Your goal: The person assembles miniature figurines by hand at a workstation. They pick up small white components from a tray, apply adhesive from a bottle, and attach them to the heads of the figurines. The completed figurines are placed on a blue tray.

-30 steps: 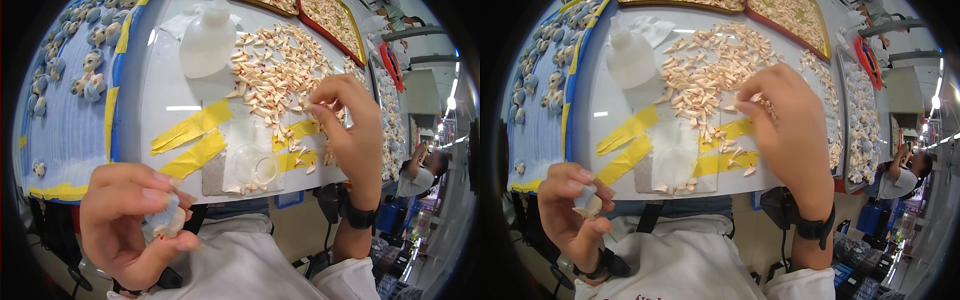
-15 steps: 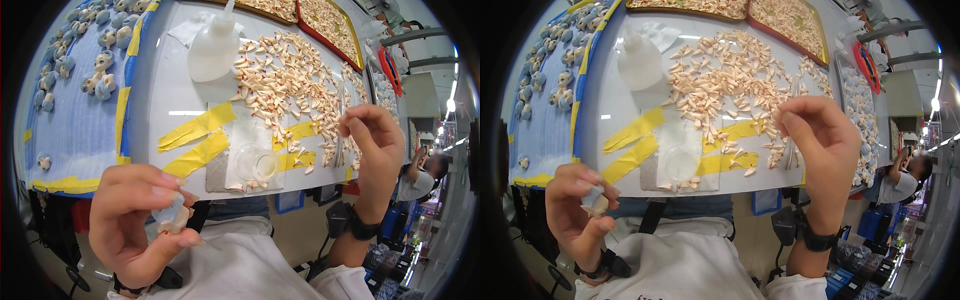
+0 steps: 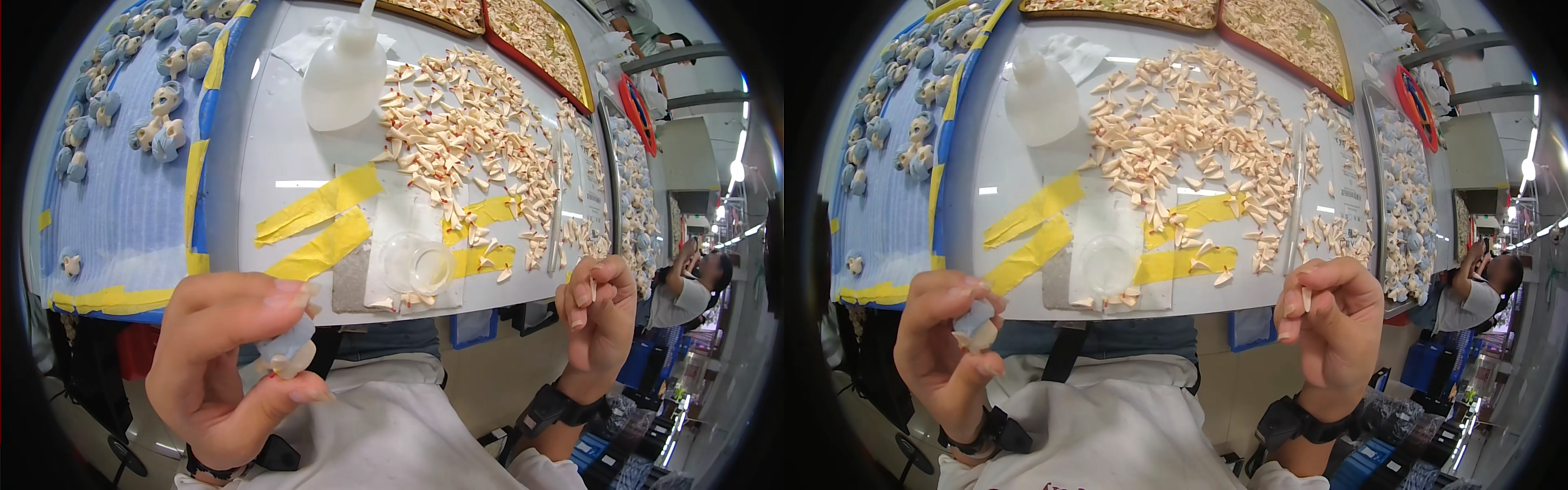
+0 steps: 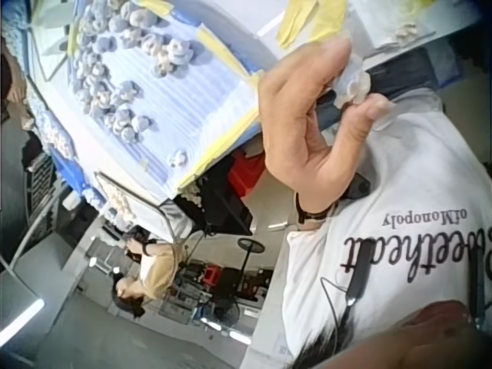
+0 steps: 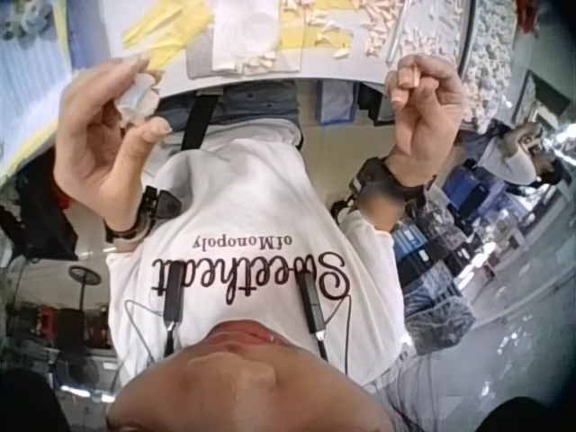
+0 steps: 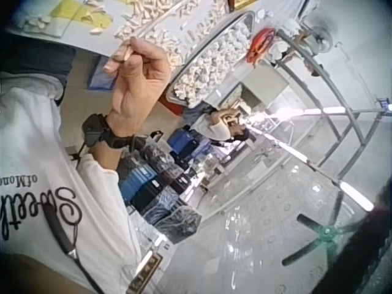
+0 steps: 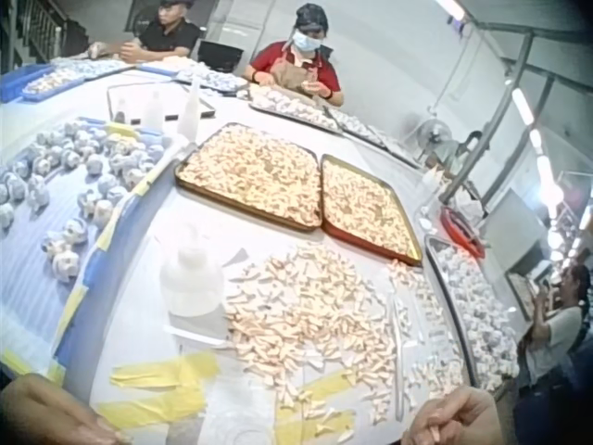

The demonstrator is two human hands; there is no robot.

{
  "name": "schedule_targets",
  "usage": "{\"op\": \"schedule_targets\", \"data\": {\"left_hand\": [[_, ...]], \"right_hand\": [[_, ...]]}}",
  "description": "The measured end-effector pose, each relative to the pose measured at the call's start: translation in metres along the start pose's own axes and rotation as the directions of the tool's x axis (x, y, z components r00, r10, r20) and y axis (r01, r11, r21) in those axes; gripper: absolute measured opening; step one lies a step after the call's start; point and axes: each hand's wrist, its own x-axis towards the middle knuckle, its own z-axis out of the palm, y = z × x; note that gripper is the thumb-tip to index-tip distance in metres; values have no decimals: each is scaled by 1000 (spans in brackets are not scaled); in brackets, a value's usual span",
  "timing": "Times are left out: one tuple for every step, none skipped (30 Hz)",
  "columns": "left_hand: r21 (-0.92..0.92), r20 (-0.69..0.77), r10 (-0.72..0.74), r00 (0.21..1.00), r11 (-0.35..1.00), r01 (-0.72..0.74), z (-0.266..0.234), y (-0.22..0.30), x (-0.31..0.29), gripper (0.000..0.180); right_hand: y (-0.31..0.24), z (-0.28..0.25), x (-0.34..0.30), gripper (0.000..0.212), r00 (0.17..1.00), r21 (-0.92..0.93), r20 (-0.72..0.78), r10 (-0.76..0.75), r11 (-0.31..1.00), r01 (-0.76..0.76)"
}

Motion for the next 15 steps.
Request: {"op": "schedule_targets", "data": {"left_hand": [[-16, -24, -9, 1000, 1000, 9, 3, 0, 0, 47], [-33, -48, -18, 999, 999, 17, 5, -1, 0, 49], [-108, -74, -51, 996, 993, 42, 8, 1, 0, 49], [-170, -92, -76, 993, 984, 60, 10, 1, 0, 49], [-233, -111, -101, 989, 970, 73, 12, 2, 0, 50], [-284, -122, -117, 986, 956, 78, 13, 2, 0, 50], [-297, -110, -118, 987, 951, 81, 13, 1, 0, 50], [-309, -97, -120, 988, 947, 85, 12, 0, -1, 50], [-283, -62, -109, 992, 955, 87, 9, -1, -2, 49], [-257, -26, -97, 995, 963, 87, 6, -2, -3, 49], [-203, 20, -21, 1000, 979, 25, 4, -3, -1, 47], [-154, 74, 51, 996, 987, -39, 1, -5, 2, 46], [-107, 131, 121, 984, 988, -107, 0, -6, 4, 45], [-138, 121, 91, 989, 988, -74, 0, -5, 4, 43], [-169, 110, 61, 992, 985, -42, 1, -5, 2, 41]], "right_hand": [[2, -1, 0, 17, 1000, 0, 10, -26, 1000, 26], [4, -1, -1, 18, 998, 1, 21, -52, 999, 52], [5, -1, 0, 18, 997, 4, 33, -75, 997, 75], [5, -1, 0, 19, 996, 11, 47, -73, 997, 73], [3, 1, 1, 20, 996, 19, 62, -71, 997, 70], [2, 2, 1, 21, 995, 24, 74, -71, 997, 69], [2, 3, 1, 22, 993, -24, 69, -98, 995, 100], [2, 6, 2, 23, 990, -73, 66, -126, 989, 130], [3, 8, 2, 24, 986, -121, 65, -153, 980, 160], [4, 10, 3, 24, 980, -186, 55, -191, 962, 198], [5, 13, 4, 24, 972, -248, 52, -228, 940, 233], [5, 14, 6, 25, 963, -311, 48, -264, 913, 265], [7, 16, 8, 24, 947, -391, 33, -320, 868, 307], [8, 16, 12, 23, 926, -469, 24, -376, 814, 343], [10, 17, 14, 23, 902, -544, 22, -431, 752, 372]]}}
